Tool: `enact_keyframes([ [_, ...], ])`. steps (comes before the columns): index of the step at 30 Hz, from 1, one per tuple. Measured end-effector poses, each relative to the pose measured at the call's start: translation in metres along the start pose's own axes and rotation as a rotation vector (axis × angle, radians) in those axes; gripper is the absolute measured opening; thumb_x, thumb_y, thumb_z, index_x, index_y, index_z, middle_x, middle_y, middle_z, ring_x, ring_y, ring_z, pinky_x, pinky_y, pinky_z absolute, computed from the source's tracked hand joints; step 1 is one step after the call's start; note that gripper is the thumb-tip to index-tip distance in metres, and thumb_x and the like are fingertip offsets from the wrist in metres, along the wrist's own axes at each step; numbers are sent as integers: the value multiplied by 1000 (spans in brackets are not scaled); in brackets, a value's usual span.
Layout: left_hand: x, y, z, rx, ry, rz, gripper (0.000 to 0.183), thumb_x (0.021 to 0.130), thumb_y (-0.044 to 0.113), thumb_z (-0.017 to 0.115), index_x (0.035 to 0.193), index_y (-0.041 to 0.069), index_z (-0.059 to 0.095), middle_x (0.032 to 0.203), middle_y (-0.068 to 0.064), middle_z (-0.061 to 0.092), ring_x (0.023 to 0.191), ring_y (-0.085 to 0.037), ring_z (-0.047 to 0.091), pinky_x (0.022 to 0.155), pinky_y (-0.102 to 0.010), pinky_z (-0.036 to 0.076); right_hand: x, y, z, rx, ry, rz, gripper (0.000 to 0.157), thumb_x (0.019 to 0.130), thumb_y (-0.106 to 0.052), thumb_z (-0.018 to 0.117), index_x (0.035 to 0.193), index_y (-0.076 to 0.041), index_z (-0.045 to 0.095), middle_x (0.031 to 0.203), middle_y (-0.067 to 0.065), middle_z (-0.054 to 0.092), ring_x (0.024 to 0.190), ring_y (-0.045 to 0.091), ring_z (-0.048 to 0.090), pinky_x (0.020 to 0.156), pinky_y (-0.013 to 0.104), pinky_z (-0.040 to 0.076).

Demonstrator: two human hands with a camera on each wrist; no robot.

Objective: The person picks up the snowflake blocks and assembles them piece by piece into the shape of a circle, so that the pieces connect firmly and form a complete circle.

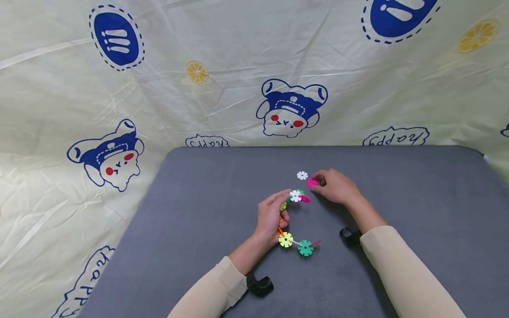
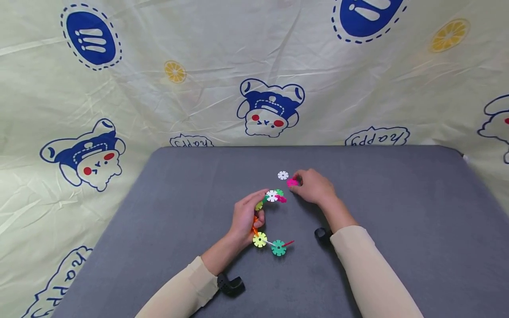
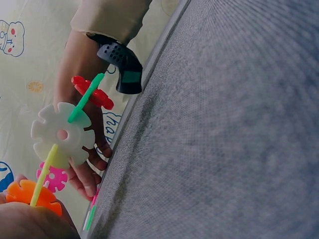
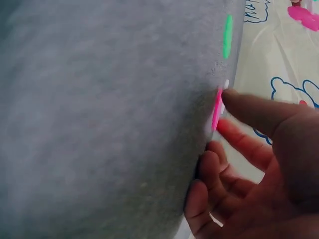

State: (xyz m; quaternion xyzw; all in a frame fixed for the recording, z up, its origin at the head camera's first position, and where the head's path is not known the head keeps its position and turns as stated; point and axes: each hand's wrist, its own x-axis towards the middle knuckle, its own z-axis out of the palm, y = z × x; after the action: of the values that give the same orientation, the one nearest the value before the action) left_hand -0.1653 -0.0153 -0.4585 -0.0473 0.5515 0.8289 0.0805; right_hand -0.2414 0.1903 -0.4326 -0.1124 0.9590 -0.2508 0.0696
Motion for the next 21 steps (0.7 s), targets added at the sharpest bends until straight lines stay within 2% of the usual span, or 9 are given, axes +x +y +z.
enact_keyframes([
  [5,1,-2,2,-4,9,-8,36,90,25,66,120,5,67,109,-10,64,39,-8,40,34,-15,28,-5,4,2,34,10,-25,32,84,-21,74,103,0,62,92,12,57,84,28,52,73,44,45],
  [11,2,-2,0,-9,18,-15,36,89,25,67,119,4,67,110,-10,63,39,-8,41,34,-15,29,-10,8,3,186,10,-29,23,84,-12,73,97,-1,57,86,10,57,78,25,51,67,36,42],
  [16,2,-1,0,-21,17,-18,36,90,25,66,119,4,68,109,-10,64,39,-8,41,34,-15,29,-16,12,4,364,-18,-47,25,86,-7,68,105,3,57,85,11,57,72,23,52,60,33,46],
  [21,1,-1,0,-21,16,-21,34,90,26,66,117,6,68,112,-9,63,41,-8,42,34,-15,30,-23,15,2,484,-48,-18,30,91,-12,64,116,3,57,87,12,60,72,24,56,62,33,48],
])
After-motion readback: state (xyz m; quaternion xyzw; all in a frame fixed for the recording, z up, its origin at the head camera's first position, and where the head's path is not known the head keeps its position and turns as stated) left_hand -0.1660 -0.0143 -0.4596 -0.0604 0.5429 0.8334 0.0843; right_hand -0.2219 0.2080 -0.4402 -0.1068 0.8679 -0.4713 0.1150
